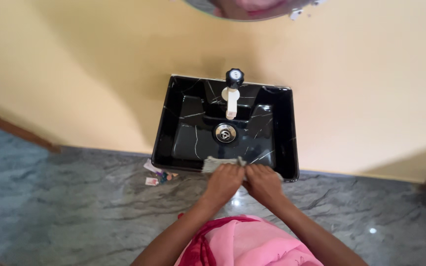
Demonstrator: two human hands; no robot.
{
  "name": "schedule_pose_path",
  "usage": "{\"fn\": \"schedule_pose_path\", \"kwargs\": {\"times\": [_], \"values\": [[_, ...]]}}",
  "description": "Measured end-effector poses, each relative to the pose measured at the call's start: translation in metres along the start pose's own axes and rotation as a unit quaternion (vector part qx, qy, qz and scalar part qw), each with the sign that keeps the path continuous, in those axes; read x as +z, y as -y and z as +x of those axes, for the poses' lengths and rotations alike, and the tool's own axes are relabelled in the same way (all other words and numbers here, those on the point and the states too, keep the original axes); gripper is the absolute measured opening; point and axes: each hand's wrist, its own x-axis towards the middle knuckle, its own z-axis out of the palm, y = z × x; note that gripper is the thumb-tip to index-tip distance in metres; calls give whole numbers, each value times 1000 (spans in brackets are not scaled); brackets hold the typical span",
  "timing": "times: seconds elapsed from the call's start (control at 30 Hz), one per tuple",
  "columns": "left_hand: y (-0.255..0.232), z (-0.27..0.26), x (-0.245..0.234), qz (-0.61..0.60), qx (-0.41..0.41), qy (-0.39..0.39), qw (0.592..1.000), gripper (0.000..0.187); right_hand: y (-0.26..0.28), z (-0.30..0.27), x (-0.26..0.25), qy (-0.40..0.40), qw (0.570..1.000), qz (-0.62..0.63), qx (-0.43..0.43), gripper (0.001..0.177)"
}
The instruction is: The person uses a cloth to wipe the surface of a black bathroom sink, including the basin, faucet, and drain area. The person repeatedly folds and repositions the cloth while scrubbing different sections of the sink.
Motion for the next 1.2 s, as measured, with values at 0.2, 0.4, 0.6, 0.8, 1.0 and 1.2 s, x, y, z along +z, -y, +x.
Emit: {"fn": "schedule_pose_path", "kwargs": {"times": [0.2,0.4,0.6,0.8,1.0,1.2], "values": [[-65,41,44,-48,1,-15,999,7,-63,-43,-31,6,1000,-24,-17,37],[-59,42,44,-61,53,-41,996,7,-65,-47,-35,-12,999,-42,-9,41],[-31,26,19,-52,60,-36,996,11,-22,-32,-25,2,990,-123,76,40],[30,-13,-25,-53,49,-32,997,13,39,9,4,22,984,-135,116,38],[99,-51,-68,-67,48,-11,997,19,103,59,35,15,989,-89,119,40],[152,-84,-109,-66,-5,23,998,23,148,104,61,62,994,-22,91,33]]}}
